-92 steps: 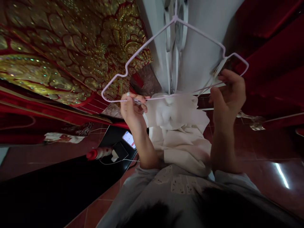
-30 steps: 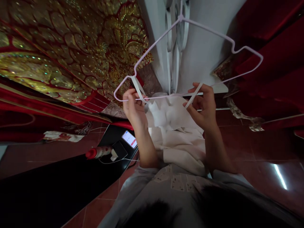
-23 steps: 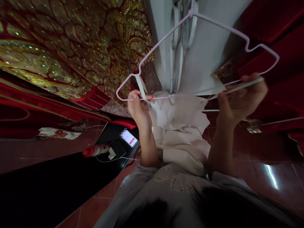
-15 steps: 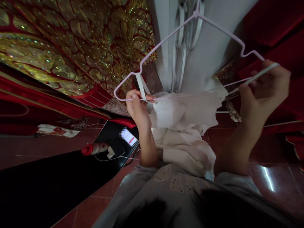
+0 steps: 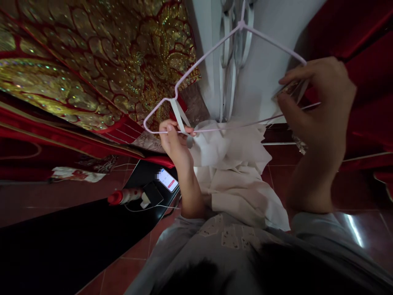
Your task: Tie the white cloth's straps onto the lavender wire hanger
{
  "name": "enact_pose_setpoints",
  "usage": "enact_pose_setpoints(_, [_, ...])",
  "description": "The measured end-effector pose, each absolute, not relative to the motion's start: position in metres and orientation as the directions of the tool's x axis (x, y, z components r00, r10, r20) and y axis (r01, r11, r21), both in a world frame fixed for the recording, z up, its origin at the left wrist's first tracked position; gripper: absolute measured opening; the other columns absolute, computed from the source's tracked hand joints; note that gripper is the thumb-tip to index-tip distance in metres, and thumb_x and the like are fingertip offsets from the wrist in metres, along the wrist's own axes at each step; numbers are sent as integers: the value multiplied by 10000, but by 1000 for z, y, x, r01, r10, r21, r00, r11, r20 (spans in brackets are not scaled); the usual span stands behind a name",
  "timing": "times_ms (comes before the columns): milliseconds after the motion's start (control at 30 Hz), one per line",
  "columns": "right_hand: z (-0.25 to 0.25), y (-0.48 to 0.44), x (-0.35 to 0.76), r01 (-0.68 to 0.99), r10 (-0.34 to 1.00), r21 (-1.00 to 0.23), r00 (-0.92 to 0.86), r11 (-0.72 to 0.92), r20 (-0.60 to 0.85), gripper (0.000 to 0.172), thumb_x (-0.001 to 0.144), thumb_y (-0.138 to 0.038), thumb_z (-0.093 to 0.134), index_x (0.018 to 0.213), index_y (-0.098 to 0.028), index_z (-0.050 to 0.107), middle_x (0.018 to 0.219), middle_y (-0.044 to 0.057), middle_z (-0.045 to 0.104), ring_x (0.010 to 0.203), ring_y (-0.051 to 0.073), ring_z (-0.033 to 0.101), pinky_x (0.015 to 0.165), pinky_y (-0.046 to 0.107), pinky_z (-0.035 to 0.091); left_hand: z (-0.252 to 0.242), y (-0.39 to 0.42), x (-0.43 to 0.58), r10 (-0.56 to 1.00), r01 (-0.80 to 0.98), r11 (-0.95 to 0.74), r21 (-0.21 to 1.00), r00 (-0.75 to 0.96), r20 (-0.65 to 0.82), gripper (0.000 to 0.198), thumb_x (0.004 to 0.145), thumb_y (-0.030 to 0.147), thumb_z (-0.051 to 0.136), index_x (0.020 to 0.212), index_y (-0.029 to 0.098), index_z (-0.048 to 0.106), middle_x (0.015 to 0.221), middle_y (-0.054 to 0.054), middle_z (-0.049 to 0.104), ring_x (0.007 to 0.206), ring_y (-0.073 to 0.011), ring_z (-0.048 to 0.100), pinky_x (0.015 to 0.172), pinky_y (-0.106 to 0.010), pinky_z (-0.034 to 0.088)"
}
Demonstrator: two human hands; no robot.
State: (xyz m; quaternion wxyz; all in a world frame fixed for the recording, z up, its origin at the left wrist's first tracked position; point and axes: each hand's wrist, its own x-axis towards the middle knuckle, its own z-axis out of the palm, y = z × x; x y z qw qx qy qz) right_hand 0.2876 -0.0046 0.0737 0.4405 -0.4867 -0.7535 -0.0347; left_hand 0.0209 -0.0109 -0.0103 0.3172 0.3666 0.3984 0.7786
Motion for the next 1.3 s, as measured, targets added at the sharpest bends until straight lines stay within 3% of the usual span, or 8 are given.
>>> enact_pose_setpoints(233, [22,-10,264,591,574,-494,63,638,816,428,946,-441,692,1357,-322,664,1624,30,549,1594,345,431,1333,659,290,-9,-13,19,792,-274,-518,810,-512,334,206,1074,388,568,924,254,522,634,42,612,531,-144,578,598,-269,487])
enact_pose_setpoints(433, [1,-28,238,499,641,-557,3,664,767,299,996,-344,606,1276,-374,706,1288,31,750,1294,291,698,1227,643,467,-8,-13,25,798,-247,-471,847,-529,289,233,1096,391,518,909,252,518,646,34,618,547,-150,568,627,-284,488])
enact_pose_setpoints(533, [-4,-27,231,502,727,-563,-221,656,650,335,957,-303,653,1276,-391,702,1257,11,773,1224,268,722,1264,632,419,-15,-12,24,808,-267,-491,829,-495,319,253,1044,454,636,929,244,555,718,19,680,605,-152,621,679,-297,512])
enact_pose_setpoints(700, [-17,-24,225,527,714,-562,-129,637,689,200,953,-265,653,1120,-349,725,1229,-2,779,1196,245,713,1271,609,375,-21,-27,7,878,-122,-398,909,-339,339,321,1067,475,618,1036,191,764,949,-54,798,943,-206,736,916,-371,529])
enact_pose_setpoints(867, [-22,-22,222,571,680,-525,-83,631,728,108,942,-242,662,993,-308,731,1150,-11,778,1102,222,720,1246,570,389,21,-53,-19,962,-103,-272,957,-24,271,358,1022,523,645,979,225,840,901,-76,812,857,-227,749,677,-330,521])
enact_pose_setpoints(967, [-20,-21,222,596,689,-523,-69,609,722,106,945,-243,655,993,-297,734,1121,-9,778,1095,216,716,1241,548,391,39,-51,-32,911,-241,-402,883,-204,359,389,985,612,620,1072,298,832,1020,-54,824,978,-241,771,597,-317,528])
enact_pose_setpoints(1100, [-17,-22,226,589,685,-521,-78,618,725,115,950,-240,660,1020,-300,727,1120,-15,785,1084,207,725,1235,526,399,21,-34,-48,758,-140,-503,853,-546,357,270,1055,358,554,1189,334,787,1335,21,774,1343,-262,672,700,-322,543])
enact_pose_setpoints(1300, [-19,-28,224,563,689,-525,-115,638,715,100,964,-247,653,1011,-301,724,1185,-10,778,1142,213,716,1258,544,384,-7,-33,-22,880,-195,-325,925,-421,220,210,989,389,711,1039,214,816,1061,-65,838,939,-175,791,581,-206,525])
